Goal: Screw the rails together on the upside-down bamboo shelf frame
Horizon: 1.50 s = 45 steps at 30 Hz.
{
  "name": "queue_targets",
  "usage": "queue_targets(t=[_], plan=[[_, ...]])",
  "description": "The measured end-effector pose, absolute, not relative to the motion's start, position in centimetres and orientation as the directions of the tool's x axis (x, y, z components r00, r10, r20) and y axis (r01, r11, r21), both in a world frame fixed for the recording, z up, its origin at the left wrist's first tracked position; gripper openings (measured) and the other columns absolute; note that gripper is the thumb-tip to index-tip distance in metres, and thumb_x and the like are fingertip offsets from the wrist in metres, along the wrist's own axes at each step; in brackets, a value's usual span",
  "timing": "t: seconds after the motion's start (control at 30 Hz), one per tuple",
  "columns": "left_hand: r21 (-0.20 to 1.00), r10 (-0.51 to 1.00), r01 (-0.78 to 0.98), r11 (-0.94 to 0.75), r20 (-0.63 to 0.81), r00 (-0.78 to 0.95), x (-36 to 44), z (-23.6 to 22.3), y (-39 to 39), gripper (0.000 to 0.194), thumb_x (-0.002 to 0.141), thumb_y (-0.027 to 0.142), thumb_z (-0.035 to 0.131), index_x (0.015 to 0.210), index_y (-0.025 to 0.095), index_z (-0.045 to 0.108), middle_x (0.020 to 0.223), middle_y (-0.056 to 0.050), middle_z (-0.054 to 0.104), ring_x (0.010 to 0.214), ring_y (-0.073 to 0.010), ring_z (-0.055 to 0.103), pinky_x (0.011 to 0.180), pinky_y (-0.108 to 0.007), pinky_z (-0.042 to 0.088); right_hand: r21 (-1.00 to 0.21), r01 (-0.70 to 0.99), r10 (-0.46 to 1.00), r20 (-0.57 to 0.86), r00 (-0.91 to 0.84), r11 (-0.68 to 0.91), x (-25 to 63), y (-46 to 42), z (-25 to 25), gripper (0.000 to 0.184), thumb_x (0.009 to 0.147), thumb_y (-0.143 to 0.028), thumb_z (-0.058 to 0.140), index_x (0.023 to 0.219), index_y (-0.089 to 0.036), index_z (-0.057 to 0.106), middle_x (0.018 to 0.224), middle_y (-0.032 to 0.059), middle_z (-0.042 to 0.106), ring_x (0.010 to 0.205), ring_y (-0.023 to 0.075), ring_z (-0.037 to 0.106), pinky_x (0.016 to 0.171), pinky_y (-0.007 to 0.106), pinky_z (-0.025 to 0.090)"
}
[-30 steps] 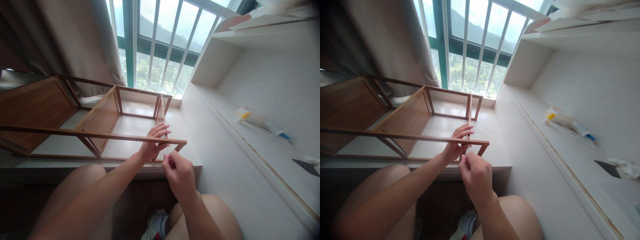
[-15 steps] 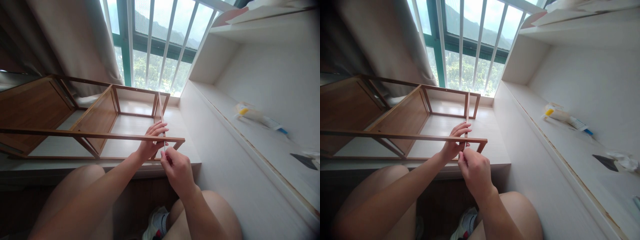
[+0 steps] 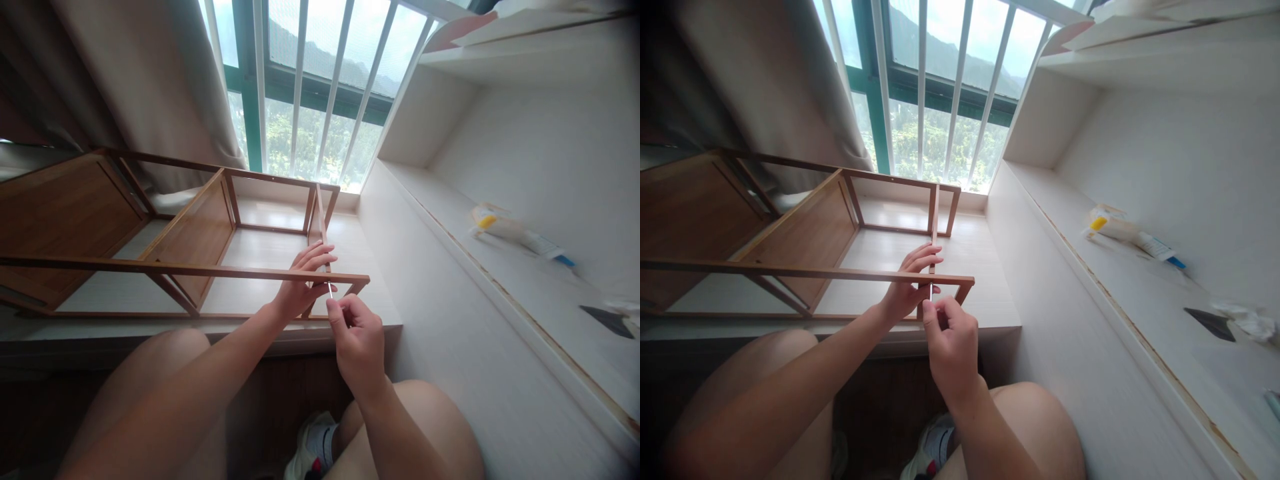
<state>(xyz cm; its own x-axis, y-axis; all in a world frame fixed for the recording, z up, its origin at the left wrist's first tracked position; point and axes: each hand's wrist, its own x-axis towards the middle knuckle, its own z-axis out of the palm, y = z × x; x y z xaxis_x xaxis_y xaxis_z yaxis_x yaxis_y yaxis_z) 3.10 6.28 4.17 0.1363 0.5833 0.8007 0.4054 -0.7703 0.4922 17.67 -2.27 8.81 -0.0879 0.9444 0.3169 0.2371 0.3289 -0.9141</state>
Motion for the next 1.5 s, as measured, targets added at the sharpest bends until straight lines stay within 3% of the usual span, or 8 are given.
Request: queue_targets(t=[0.07,0.17,0.27,0.43,0.53,0.63,1.17,1.5], plan=[[0.486,0.577,0.404,-0.775,0.805,0.14,3.1,4.2,6.3,0.049,0.081,0.036,0.072,0.125,0.024,0.054,0.137,-0.01,0.055,0.137,-0.0295,0.041,0.112,-0.054,0.038,-0.982,-0.038,0.982,0.186,-0.029,0.185,16.7,-2.7,8.3,0.033,0.093,-0.038,0.054,0.068,-0.02,0.044,0.054,-0.0061,0.04,0.048,0.0087,0.034,0.048,0.022,0.029],[0.474,0.563,0.399,-0.785,0.814,0.142,3.0,4.2,6.3,0.049,0.081,0.034,0.072,0.126,0.023,0.054,0.137,-0.011,0.055,0.137,-0.0292,0.041,0.112,-0.054,0.037,-0.924,-0.383,0.999,0.038,-0.029,0.024,15.2,-3.3,7.7,0.033,0.095,-0.041,0.051,0.07,-0.022,0.038,0.053,-0.008,0.038,0.043,0.0077,0.03,0.042,0.021,0.025],[0.468,0.559,0.397,-0.789,0.815,0.15,2.9,4.2,6.3,0.049,0.081,0.035,0.071,0.126,0.024,0.054,0.138,-0.011,0.055,0.137,-0.0295,0.041,0.112,-0.054,0.037,-0.89,-0.453,0.999,0.043,0.03,0.052,14.4,-3.7,7.2,0.033,0.094,-0.04,0.053,0.072,-0.022,0.037,0.052,-0.0093,0.036,0.042,0.0071,0.028,0.041,0.02,0.023],[0.476,0.57,0.397,-0.785,0.805,0.162,2.9,4.2,6.3,0.047,0.083,0.035,0.069,0.126,0.024,0.053,0.139,-0.011,0.054,0.138,-0.0295,0.04,0.113,-0.055,0.036,-0.95,-0.08,0.947,0.291,0.133,0.303,15.5,-3.6,6.9,0.031,0.091,-0.032,0.059,0.068,-0.02,0.044,0.056,-0.0071,0.037,0.05,0.008,0.033,0.049,0.022,0.03],[0.484,0.576,0.394,-0.782,0.802,0.158,2.9,4.0,6.4,0.047,0.083,0.033,0.069,0.126,0.024,0.053,0.139,-0.01,0.053,0.138,-0.0288,0.039,0.114,-0.054,0.035,-0.908,0.157,0.914,0.402,0.059,0.389,16.3,-3.2,7.2,0.029,0.091,-0.028,0.058,0.067,-0.019,0.044,0.058,-0.0065,0.037,0.053,0.0081,0.033,0.052,0.022,0.031],[0.487,0.577,0.396,-0.779,0.803,0.147,3.0,3.9,6.4,0.046,0.083,0.033,0.069,0.126,0.024,0.054,0.139,-0.01,0.053,0.138,-0.0284,0.04,0.114,-0.054,0.035,-0.845,0.287,0.887,0.461,-0.035,0.451,16.7,-2.6,7.5,0.028,0.091,-0.025,0.056,0.067,-0.02,0.042,0.058,-0.0067,0.037,0.053,0.0079,0.033,0.053,0.021,0.03],[0.501,0.587,0.394,-0.771,0.798,0.133,3.1,4.0,6.3,0.044,0.083,0.034,0.069,0.124,0.024,0.055,0.139,-0.009,0.054,0.138,-0.0281,0.04,0.113,-0.054,0.036,-0.64,0.518,0.814,0.528,-0.241,0.568,17.8,-1.6,8.1,0.033,0.092,-0.021,0.049,0.066,-0.021,0.029,0.058,-0.0061,0.03,0.054,0.0097,0.027,0.053,0.025,0.026],[0.501,0.59,0.399,-0.768,0.796,0.135,3.2,3.9,6.3,0.045,0.084,0.034,0.069,0.126,0.025,0.054,0.14,-0.009,0.054,0.139,-0.0278,0.039,0.114,-0.054,0.034,-0.481,0.622,0.779,0.475,-0.408,0.619,18.4,-1.3,9.8,0.03,0.095,-0.022,0.045,0.066,-0.021,0.038,0.059,-0.0038,0.041,0.054,0.0109,0.033,0.055,0.026,0.025]])
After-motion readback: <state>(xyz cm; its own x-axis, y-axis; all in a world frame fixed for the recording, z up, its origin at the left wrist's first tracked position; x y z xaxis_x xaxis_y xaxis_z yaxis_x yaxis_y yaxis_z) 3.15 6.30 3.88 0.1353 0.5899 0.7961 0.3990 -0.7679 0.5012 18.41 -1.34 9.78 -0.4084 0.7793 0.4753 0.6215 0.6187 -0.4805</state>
